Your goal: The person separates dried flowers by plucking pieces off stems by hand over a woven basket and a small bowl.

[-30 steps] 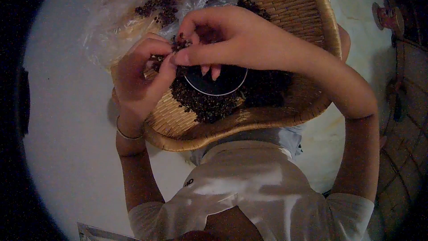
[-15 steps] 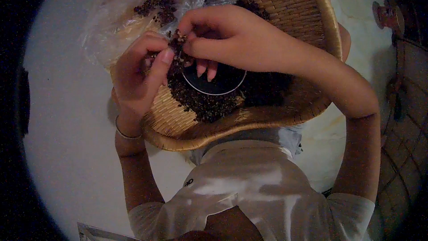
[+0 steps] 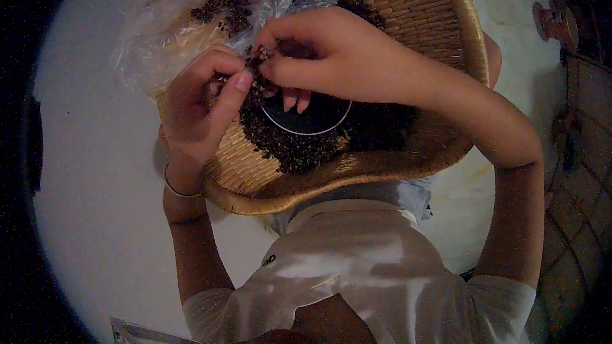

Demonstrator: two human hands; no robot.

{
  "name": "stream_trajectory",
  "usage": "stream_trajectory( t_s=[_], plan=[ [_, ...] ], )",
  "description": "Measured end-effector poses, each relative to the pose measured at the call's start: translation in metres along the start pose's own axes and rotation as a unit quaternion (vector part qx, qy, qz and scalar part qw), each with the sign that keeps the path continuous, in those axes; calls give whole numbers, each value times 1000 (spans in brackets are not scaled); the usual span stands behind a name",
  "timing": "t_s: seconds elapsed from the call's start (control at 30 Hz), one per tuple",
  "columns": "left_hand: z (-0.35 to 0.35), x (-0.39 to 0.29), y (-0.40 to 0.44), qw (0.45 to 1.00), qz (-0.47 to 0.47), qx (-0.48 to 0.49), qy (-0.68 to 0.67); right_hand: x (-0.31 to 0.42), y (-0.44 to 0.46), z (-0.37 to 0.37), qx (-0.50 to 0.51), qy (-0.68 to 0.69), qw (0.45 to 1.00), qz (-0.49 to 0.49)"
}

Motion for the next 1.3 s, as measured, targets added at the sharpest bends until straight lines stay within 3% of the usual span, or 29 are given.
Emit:
stream_trajectory(
  t_s=[0.5,0.6,0.77,1.1,1.17,1.3],
  plan=[
    [5,9,-1,997,-39,41,-56,-8,1,4,50,67,994,77],
    [5,8,0,998,-33,37,-45,-11,0,3,49,82,992,79],
    [2,-3,0,998,53,-2,38,-9,-1,5,34,55,995,71],
    [2,0,0,999,37,-3,31,-9,-1,3,60,69,991,93],
    [7,13,-2,996,-57,38,-56,-8,-2,1,59,80,989,109],
    [14,18,-5,981,-102,84,-143,-5,-3,-2,62,93,985,130]
  ],
)
Point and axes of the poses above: each hand's wrist, its own y-axis towards the middle knuckle, its own z-axis out of the palm, x = y × z, the point moved 9 cm from there along y, towards the middle knuckle, and after that the axes turned 15 degrees about y, right-handed, at the moved point
